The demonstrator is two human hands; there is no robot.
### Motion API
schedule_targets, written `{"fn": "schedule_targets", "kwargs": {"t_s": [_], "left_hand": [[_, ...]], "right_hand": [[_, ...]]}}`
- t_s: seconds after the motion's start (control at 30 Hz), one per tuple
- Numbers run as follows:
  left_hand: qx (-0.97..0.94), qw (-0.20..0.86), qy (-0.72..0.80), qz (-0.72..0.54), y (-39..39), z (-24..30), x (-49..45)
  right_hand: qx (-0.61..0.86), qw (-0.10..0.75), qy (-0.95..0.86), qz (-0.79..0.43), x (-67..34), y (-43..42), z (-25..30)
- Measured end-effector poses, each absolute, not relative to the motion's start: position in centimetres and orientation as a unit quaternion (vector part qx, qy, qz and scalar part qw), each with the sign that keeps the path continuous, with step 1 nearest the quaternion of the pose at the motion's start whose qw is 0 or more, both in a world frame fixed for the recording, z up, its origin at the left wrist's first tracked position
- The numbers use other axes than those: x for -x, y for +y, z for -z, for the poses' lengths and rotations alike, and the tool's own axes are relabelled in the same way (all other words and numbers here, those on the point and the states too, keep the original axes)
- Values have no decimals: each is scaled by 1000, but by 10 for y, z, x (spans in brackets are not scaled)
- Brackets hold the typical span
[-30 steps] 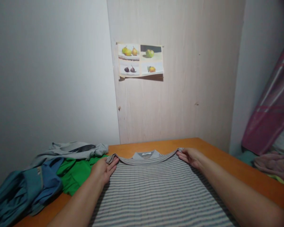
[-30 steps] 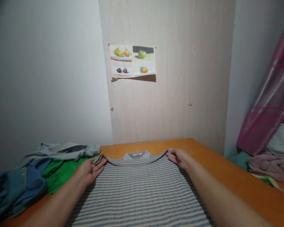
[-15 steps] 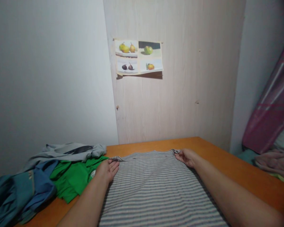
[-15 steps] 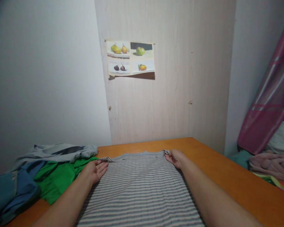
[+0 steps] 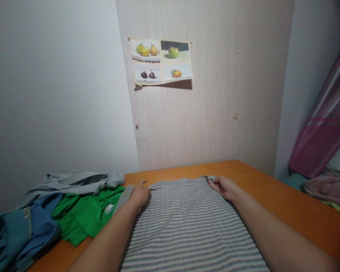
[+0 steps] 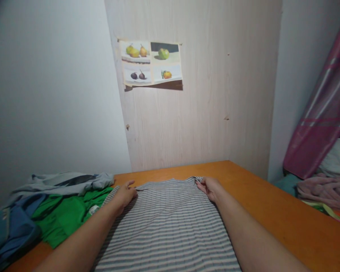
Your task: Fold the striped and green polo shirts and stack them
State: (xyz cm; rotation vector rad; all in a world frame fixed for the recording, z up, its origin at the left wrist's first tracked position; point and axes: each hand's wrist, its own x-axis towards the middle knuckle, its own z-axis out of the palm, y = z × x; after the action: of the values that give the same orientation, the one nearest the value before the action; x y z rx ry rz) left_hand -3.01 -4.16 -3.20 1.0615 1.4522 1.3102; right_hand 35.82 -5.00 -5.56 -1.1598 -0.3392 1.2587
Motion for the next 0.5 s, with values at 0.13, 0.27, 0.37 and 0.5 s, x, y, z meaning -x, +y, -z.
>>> {"fn": "schedule_targets", "kwargs": {"t_s": [0.13,0.27,0.37,0.5], "left_hand": [[-511,340,612,-498,-35,34,29],[-556,281,627,-467,-31,33,31],[-572,256,640,-445,-29,30,29],[-588,243,653,-410,-22,27,26]], "right_hand": [[506,647,-149,-551,-357,-53,53],[500,647,-156,-554,-355,-57,49],[500,645,-159,-556,-353,-57,48],[502,646,-158,-552,-353,-56,47]]}}
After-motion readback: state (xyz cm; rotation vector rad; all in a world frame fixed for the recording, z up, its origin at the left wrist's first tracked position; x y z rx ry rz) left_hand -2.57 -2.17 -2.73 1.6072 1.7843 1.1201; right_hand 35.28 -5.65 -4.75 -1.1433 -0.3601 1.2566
